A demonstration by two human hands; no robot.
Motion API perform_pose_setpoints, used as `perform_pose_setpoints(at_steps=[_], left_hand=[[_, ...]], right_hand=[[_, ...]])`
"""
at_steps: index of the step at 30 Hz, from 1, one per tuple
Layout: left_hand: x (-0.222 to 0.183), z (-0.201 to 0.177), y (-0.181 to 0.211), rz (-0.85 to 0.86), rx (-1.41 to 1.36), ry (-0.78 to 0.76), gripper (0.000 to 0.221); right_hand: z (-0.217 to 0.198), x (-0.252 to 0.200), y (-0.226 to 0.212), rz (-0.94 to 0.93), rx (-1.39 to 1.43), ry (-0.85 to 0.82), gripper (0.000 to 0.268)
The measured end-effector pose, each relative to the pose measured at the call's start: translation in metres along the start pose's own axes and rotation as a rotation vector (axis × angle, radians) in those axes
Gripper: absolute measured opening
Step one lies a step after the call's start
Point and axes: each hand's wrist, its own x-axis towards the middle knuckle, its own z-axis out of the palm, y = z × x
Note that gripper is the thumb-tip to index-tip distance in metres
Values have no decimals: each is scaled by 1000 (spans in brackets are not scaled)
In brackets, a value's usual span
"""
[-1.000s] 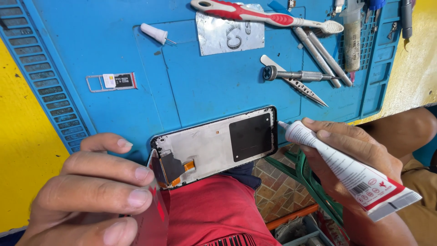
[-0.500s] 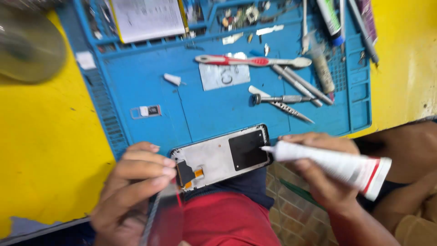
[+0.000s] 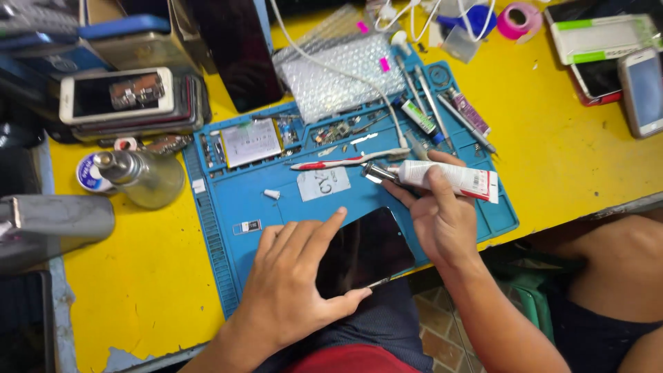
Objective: Applying adhesive to a mobile phone frame and securing the back panel in place.
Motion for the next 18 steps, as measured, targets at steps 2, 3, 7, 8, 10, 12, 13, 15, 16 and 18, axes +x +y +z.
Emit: perform_pose_setpoints(at_steps=[2,3,7,8,10,12,13,15,16,18], left_hand=[[3,11,2,-13,157,-59,101],[5,15,2,-6,164,-51,101],[10,32,2,-77,375,-191,103],[11,36,1,-114,427,-262,105],[9,40,0,-112,480,-245,104],[8,43,-1,-107,530,-231,104],[7,43,-1,-116,540,-224,105],[6,44,0,-130,553,-215,106],[6,43,0,-148,537,-225,108],[6,41,0,-175,528,-227,111]], right_hand=[[-3,3,-1,-10,32,-7,30],[-5,3,-2,-20,37,-14,30],[-12,2,-3,-24,108,34,30],[-13,2,-3,-18,141,63,31],[-16,0,-4,-15,159,55,31],[-24,0,-3,-12,176,49,30],[-29,-1,-3,15,185,59,30],[-38,-1,-4,44,195,64,30],[-41,-1,-6,111,194,77,34],[-40,-2,-12,182,194,79,38]])
